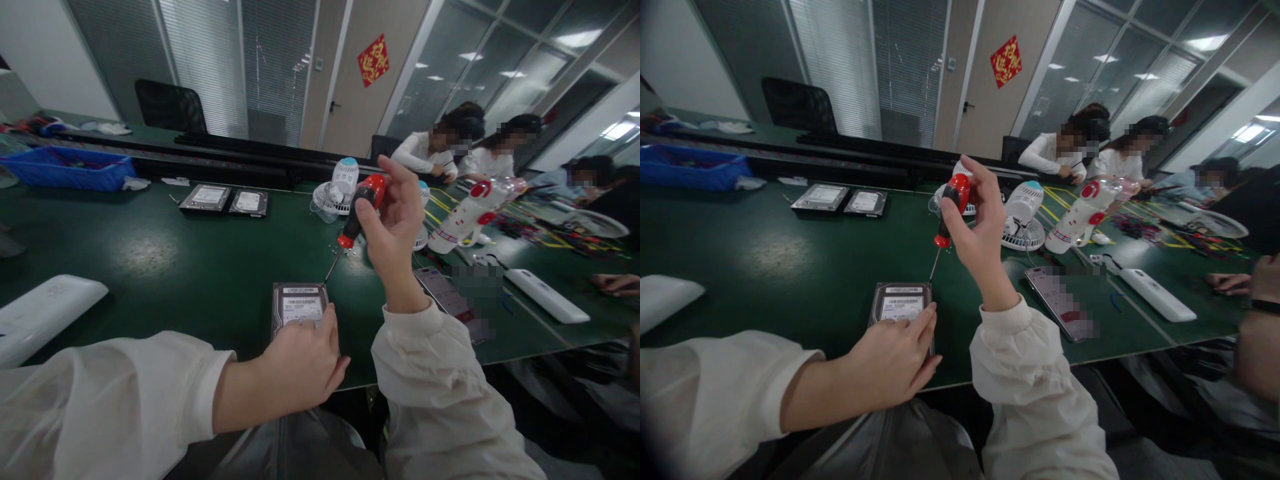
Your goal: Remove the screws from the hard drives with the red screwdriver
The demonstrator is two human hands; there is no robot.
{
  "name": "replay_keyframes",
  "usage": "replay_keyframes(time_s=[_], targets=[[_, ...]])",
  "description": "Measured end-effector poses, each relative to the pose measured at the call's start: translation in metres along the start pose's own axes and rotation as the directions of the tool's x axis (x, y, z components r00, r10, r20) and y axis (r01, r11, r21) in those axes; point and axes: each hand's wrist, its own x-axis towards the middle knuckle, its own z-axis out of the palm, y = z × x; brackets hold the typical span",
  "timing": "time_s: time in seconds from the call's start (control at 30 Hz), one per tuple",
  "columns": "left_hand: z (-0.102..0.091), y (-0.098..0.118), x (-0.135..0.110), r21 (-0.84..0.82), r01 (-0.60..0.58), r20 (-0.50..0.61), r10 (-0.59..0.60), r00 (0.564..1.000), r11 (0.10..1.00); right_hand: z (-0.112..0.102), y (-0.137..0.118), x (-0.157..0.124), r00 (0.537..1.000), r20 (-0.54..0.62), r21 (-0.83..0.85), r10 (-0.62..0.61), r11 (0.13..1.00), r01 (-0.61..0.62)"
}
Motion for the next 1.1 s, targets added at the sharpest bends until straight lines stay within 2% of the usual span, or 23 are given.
replay_keyframes(time_s=[0.13, 0.33, 0.57, 0.8, 0.97, 1.1], targets=[[0.0003, 0.0000, -0.0003, 0.008, -0.004, 0.004, 0.004, 1.000, 1.000, -0.0006, 0.0008, -0.0002, 0.999, 0.033, 0.081, -0.007, 0.997, 0.005], [0.0008, 0.0000, -0.0001, -0.005, -0.005, 0.001, 0.005, 1.000, 1.000, -0.0001, -0.0015, 0.0003, 1.000, -0.019, -0.052, 0.016, 0.999, -0.017], [0.0003, 0.0002, 0.0000, -0.007, 0.006, 0.007, -0.006, 1.000, 1.000, -0.0009, -0.0008, -0.0006, 0.998, 0.060, 0.066, -0.006, 0.998, 0.002], [0.0002, 0.0002, 0.0006, -0.012, 0.003, -0.012, -0.003, 1.000, 1.000, -0.0004, 0.0016, -0.0004, 1.000, 0.009, -0.082, -0.001, 0.997, 0.002], [0.0002, -0.0002, 0.0000, -0.016, 0.000, -0.025, -0.001, 1.000, 1.000, -0.0028, 0.0004, 0.0013, 0.996, 0.094, 0.025, 0.005, 1.000, -0.007], [-0.0007, -0.0003, -0.0004, -0.011, -0.007, -0.018, 0.006, 1.000, 1.000, -0.0017, 0.0012, 0.0010, 0.995, 0.098, 0.037, 0.002, 0.999, -0.006]])
